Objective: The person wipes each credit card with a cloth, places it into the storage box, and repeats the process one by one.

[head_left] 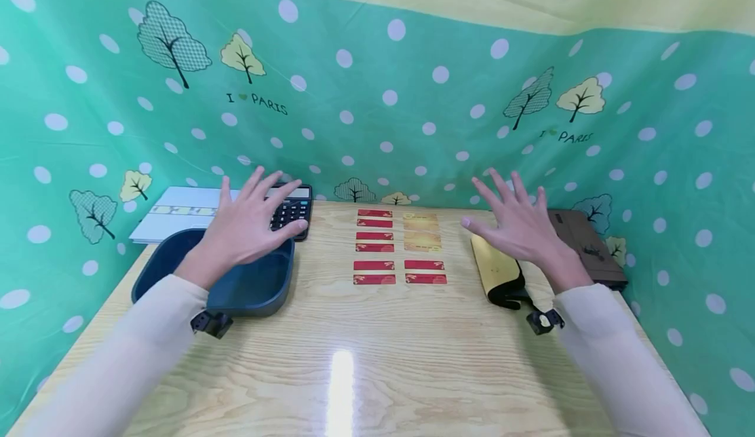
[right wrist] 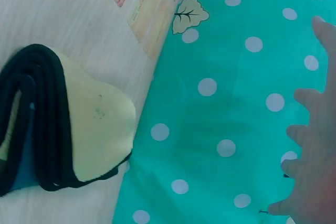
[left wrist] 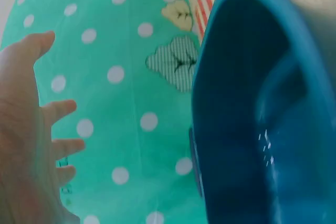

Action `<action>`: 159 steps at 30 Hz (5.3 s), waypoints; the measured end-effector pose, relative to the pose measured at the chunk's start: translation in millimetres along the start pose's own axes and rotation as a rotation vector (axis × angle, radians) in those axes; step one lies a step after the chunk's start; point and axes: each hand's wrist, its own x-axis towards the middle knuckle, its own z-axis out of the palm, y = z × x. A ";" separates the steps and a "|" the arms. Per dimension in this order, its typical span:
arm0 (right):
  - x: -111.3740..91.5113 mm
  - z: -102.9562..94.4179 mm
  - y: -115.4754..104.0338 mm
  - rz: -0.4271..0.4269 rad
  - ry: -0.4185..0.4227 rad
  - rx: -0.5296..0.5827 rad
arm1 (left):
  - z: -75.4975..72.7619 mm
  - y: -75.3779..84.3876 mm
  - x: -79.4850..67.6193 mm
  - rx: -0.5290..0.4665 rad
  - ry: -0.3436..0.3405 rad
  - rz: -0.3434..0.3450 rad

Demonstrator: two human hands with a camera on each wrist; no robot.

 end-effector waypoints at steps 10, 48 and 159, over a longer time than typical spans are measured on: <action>-11.6 14.3 6.5 0.000 -0.010 0.060 | 19.3 38.9 -6.8 -0.084 0.016 0.061; -35.2 110.3 46.4 0.151 -0.122 0.312 | 133.1 95.8 -12.5 -0.619 -0.196 -0.228; -15.5 93.4 -107.8 -0.141 0.369 0.854 | 91.7 115.3 15.5 -1.326 0.184 -0.258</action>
